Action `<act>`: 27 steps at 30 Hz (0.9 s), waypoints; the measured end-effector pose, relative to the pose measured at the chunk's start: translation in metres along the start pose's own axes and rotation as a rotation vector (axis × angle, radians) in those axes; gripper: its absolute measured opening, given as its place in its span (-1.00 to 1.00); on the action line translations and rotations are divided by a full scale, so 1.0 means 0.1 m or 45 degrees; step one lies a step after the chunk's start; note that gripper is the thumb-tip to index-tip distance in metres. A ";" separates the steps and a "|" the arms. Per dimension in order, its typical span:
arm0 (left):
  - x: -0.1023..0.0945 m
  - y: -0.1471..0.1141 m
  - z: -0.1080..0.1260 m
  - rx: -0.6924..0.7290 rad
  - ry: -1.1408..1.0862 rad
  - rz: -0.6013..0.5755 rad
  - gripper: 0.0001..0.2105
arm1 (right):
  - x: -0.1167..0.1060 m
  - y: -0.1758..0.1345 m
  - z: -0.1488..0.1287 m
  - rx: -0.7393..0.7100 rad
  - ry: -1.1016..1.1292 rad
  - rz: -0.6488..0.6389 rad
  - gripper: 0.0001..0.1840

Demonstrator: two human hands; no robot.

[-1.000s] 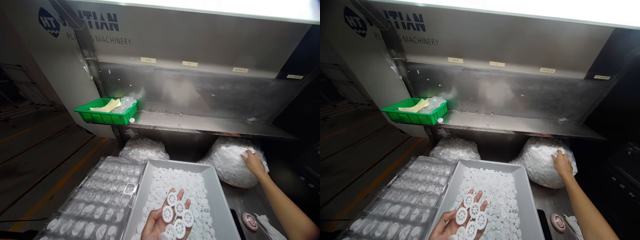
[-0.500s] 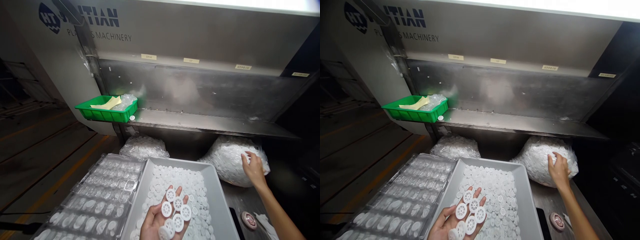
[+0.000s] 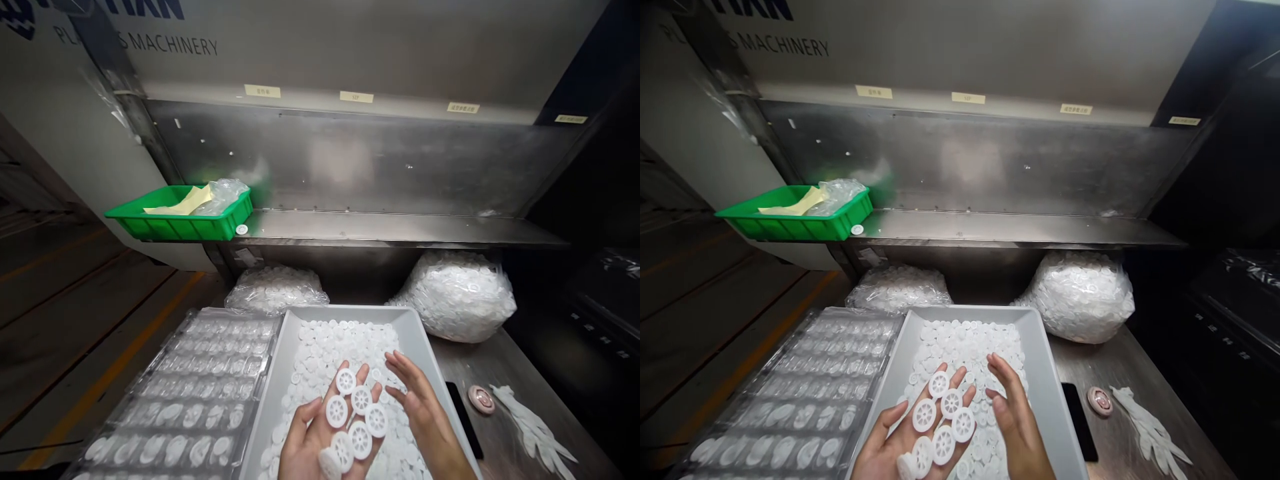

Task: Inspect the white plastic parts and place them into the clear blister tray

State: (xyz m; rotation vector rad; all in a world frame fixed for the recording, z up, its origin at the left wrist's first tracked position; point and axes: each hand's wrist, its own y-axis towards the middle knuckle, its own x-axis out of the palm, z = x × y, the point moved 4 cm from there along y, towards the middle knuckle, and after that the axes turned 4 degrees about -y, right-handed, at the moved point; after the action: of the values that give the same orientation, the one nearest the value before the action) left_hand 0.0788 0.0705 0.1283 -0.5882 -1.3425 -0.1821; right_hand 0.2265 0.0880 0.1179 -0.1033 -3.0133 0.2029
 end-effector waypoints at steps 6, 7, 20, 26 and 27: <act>0.00 0.00 -0.05 -0.040 0.075 -0.092 -0.58 | 0.16 -0.11 -0.03 -0.178 -0.081 -0.150 -0.55; 0.00 0.01 -0.06 -0.040 0.077 -0.107 -0.58 | 0.18 -0.11 -0.04 -0.179 -0.101 -0.158 -0.60; -0.04 0.05 -0.08 -0.005 0.058 -0.128 -0.58 | 0.25 0.05 -0.10 -0.117 -0.251 -0.264 -0.71; -0.02 0.04 -0.08 0.007 0.066 -0.107 -0.60 | 0.21 0.06 -0.06 -0.040 -0.084 -0.083 -0.72; -0.04 0.05 -0.08 0.029 0.111 -0.094 -0.60 | 0.21 0.05 -0.04 -0.018 -0.066 -0.038 -0.70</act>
State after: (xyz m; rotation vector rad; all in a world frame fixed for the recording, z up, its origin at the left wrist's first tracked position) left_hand 0.0872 0.0697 0.1221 -0.5066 -1.2806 -0.2493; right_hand 0.2066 0.0952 0.1233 -0.0557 -3.0659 0.1843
